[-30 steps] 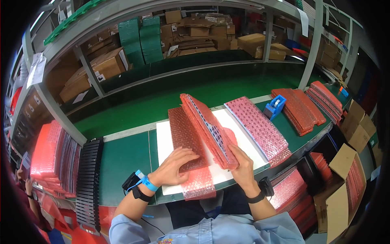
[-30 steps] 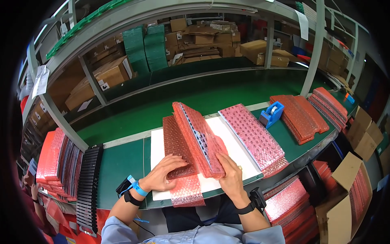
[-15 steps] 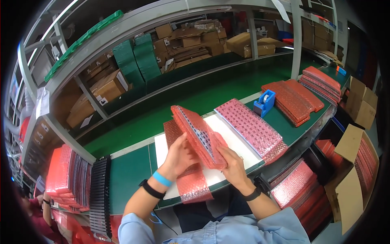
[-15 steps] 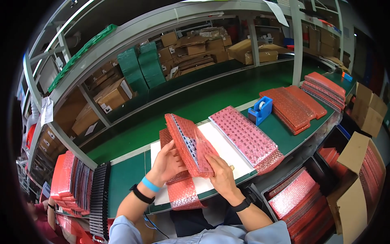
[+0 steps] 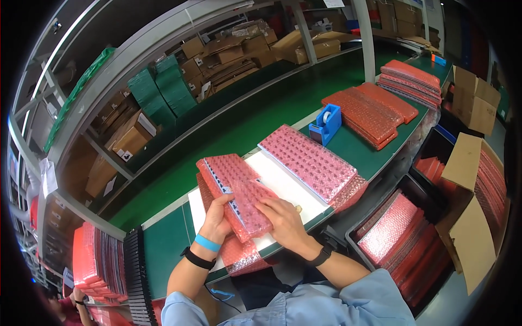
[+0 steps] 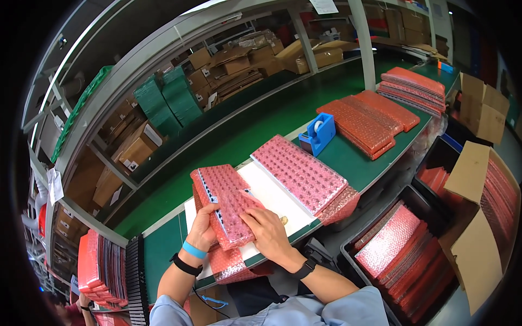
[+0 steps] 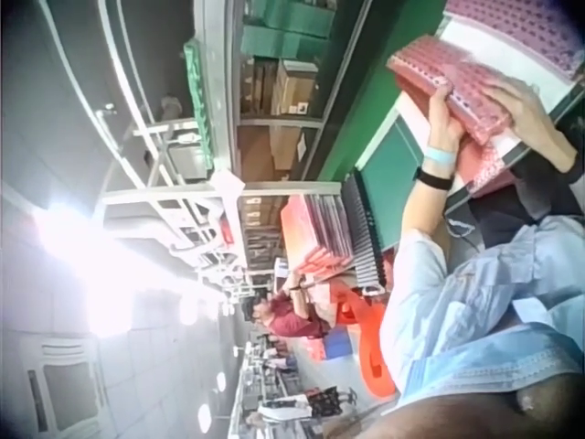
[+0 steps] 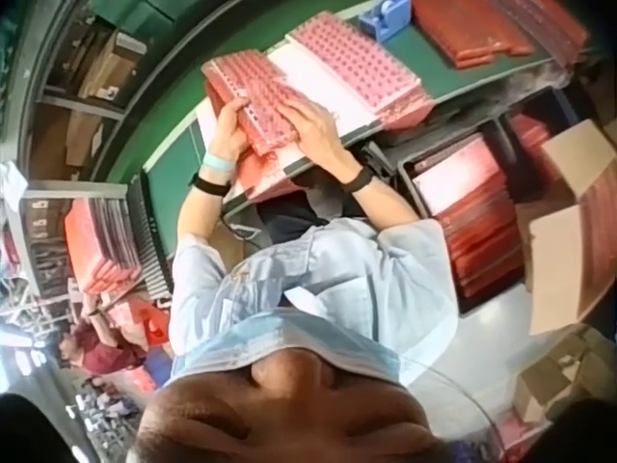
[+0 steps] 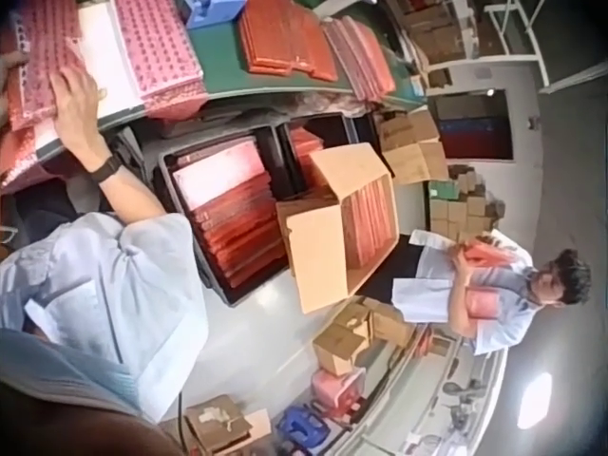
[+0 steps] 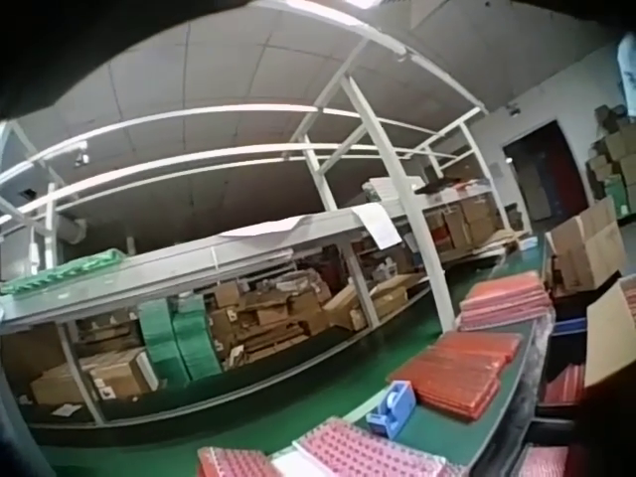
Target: The person places a black panel onto a sheet of red bubble wrap, folds the wrap over the panel, and secures it with tape. They repeat this process for several panels, stacking the wrapped items together before setting the stack aside.
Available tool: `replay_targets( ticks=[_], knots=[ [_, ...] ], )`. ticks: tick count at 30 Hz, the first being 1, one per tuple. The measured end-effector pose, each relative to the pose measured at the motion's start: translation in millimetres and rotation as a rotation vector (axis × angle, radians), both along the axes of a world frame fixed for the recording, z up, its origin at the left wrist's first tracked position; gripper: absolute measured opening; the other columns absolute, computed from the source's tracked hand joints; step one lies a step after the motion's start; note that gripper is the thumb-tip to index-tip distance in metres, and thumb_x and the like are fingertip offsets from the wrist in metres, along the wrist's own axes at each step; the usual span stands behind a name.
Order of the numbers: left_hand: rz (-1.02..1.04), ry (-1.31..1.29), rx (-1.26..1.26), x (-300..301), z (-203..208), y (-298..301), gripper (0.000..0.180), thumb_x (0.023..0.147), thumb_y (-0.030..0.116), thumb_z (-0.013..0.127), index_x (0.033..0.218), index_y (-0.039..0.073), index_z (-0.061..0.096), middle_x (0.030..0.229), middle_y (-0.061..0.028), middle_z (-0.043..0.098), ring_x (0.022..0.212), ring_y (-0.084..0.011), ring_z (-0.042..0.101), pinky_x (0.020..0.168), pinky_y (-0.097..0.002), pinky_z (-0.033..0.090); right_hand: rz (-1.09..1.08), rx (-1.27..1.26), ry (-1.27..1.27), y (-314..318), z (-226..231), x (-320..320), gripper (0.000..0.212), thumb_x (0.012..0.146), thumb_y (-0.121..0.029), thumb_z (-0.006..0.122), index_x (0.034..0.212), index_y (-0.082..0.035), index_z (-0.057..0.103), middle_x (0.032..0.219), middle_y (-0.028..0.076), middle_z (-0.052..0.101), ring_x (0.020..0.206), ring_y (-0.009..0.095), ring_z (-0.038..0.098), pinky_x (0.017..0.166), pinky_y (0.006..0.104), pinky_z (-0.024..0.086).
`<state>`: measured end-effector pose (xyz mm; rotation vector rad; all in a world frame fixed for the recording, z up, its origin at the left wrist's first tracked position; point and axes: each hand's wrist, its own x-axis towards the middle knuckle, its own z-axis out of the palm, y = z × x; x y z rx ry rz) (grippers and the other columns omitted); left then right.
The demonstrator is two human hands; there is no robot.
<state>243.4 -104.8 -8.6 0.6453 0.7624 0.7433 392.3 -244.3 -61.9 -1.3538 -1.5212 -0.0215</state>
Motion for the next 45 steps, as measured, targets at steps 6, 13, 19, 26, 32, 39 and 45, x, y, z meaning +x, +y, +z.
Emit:
replay_targets(
  ticks=[6,13,19,26,32,39,45],
  knots=[
    [0.031,-0.062,-0.058,-8.3,-11.4,-1.6,0.040,0.088,-0.001,0.052,0.128,0.000,0.052,0.118,-0.0208,0.064,0.111,-0.0346,0.063,0.100,-0.0511,0.051,-0.077,-0.046,-0.107,-6.5,7.9,0.8,0.061,0.062,0.003,0.070,0.122,-0.004,0.063,0.130,0.014,0.056,0.127,0.033,0.049,0.105,0.0455,0.036],
    [-0.039,-0.303,-0.007,-30.9,-25.5,-1.7,0.043,0.086,0.001,0.055,0.129,-0.002,0.053,0.122,-0.0197,0.064,0.113,-0.0340,0.062,0.102,-0.0502,0.049,-0.003,0.009,0.113,-32.6,20.4,6.6,0.063,0.071,-0.002,0.070,0.132,-0.006,0.055,0.136,0.016,0.050,0.128,0.034,0.047,0.105,0.0451,0.036],
    [-0.116,-0.463,0.035,-43.4,-25.2,3.6,0.050,0.084,0.002,0.057,0.133,-0.002,0.051,0.125,-0.0186,0.063,0.117,-0.0343,0.061,0.106,-0.0505,0.046,0.064,0.014,0.402,-32.2,22.7,28.2,0.059,0.080,-0.006,0.067,0.137,-0.005,0.049,0.135,0.015,0.051,0.126,0.030,0.049,0.101,0.0407,0.040],
    [-0.040,-0.241,0.304,-41.9,-21.0,-11.6,0.055,0.083,-0.002,0.060,0.136,0.006,0.048,0.122,-0.0095,0.062,0.111,-0.0235,0.063,0.099,-0.0396,0.051,-0.116,0.102,0.266,13.2,44.4,23.2,0.056,0.080,-0.011,0.075,0.131,-0.004,0.053,0.122,0.012,0.057,0.109,0.024,0.056,0.089,0.0356,0.046],
    [-0.055,-0.258,0.342,-60.0,-22.5,-16.3,0.057,0.084,-0.002,0.062,0.139,0.002,0.046,0.127,-0.0120,0.062,0.116,-0.0256,0.061,0.102,-0.0413,0.050,-0.029,-0.046,0.324,28.5,52.9,15.2,0.048,0.080,-0.016,0.078,0.120,-0.001,0.057,0.096,0.013,0.064,0.093,0.027,0.062,0.089,0.0381,0.048],
    [-0.024,-0.246,0.428,-79.8,-9.3,-27.1,0.060,0.085,0.000,0.061,0.141,0.005,0.042,0.129,-0.0101,0.059,0.115,-0.0233,0.061,0.100,-0.0387,0.050,0.347,-0.001,0.411,16.6,78.7,-17.9,0.031,0.081,-0.016,0.078,0.103,0.000,0.062,0.096,0.013,0.071,0.090,0.020,0.067,0.082,0.0321,0.052],
    [-0.053,-0.247,0.498,-104.9,0.0,-44.0,0.062,0.086,0.003,0.065,0.142,0.004,0.041,0.133,-0.0101,0.057,0.119,-0.0220,0.058,0.103,-0.0371,0.047,0.340,-0.236,0.474,23.1,113.7,-47.5,0.021,0.084,-0.007,0.076,0.100,0.001,0.065,0.086,0.003,0.068,0.082,0.008,0.062,0.074,0.0214,0.048]
  ],
)
